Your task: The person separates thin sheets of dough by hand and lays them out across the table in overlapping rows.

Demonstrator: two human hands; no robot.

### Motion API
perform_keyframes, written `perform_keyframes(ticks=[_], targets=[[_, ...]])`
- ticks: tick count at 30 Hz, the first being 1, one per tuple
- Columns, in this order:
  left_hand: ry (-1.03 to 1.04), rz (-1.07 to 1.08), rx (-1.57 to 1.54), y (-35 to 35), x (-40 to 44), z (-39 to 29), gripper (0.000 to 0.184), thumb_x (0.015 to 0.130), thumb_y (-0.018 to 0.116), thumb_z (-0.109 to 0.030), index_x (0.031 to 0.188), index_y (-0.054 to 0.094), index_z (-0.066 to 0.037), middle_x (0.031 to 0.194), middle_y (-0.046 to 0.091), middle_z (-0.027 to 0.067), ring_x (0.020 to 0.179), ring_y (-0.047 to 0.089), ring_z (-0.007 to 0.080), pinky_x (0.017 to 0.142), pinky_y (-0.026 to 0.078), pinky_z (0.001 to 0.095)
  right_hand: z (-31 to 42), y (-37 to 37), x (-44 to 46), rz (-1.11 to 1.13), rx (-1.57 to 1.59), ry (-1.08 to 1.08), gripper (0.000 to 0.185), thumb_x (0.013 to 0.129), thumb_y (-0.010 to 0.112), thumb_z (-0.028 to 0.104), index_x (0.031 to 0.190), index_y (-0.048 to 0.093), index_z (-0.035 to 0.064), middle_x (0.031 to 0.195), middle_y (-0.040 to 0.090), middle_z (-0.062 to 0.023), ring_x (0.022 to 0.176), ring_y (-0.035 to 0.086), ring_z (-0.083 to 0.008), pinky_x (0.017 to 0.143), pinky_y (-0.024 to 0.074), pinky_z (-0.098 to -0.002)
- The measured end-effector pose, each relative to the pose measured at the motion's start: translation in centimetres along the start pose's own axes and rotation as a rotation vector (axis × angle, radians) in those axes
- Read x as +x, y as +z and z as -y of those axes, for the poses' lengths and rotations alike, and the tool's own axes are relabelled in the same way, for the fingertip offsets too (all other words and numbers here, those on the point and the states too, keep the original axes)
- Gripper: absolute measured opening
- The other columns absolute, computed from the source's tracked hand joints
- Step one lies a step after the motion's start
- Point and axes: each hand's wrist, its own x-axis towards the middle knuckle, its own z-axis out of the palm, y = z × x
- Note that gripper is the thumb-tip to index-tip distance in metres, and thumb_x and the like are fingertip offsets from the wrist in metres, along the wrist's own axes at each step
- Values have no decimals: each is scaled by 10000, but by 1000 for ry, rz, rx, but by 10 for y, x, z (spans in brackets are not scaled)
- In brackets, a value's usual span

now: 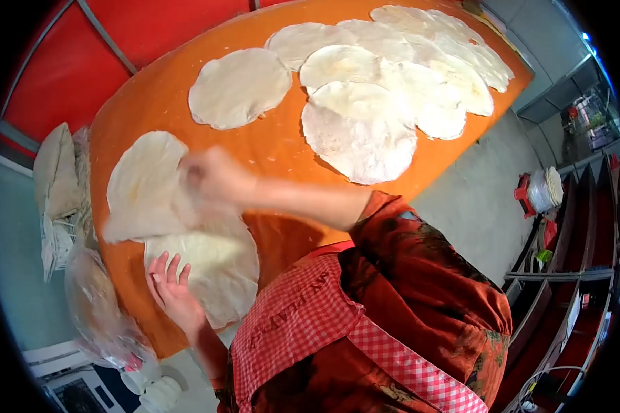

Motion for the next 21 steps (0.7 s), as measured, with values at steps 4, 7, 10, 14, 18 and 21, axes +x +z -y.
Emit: perform_keyframes(ticks=[4,7,10,14,18,21], targets=[[-45,-176,56,-42,-10,26,397,949,500,-329,1228,466,-49,1193,555,117,1012,570,236,825,470,354,26,-116,-10,-212,364,355,98,846,551,55,854,632,1,710,594,-22,648,562,-120,580,460,-280],[-103,-312,113,-73,-31,53,334,948,505,-281,1190,499,-51,1125,585,92,959,582,211,797,480,329,-11,-169,-60,-474,308,522,64,846,569,46,819,609,3,696,570,-23,619,544,-123,547,432,-267],[-197,-347,109,-104,-47,80,271,949,498,-248,1137,533,-56,1038,609,69,907,592,188,764,490,311,-58,-208,-137,-550,4,526,89,872,555,87,835,605,23,712,573,-14,658,556,-119,584,442,-256],[-223,-392,106,-105,-60,89,173,938,505,-175,1048,570,-58,969,610,57,865,602,175,728,504,299,-167,-247,-248,-692,-519,702,290,802,653,70,1072,574,-5,903,588,-63,796,563,-143,699,460,-270],[-206,-351,100,-106,-63,89,152,924,522,-138,1039,572,-52,952,611,65,854,606,185,711,513,305,-134,-206,-245,-651,-1220,265,351,778,667,2,1103,536,1,1053,567,-113,816,601,-229,738,486,-306],[-205,-340,116,-110,-63,100,153,919,528,-125,1042,570,-44,952,612,73,844,611,190,697,518,302,-121,-135,-213,-344,-328,412,136,849,563,-23,974,606,6,826,643,-65,787,642,-193,676,511,-290]])
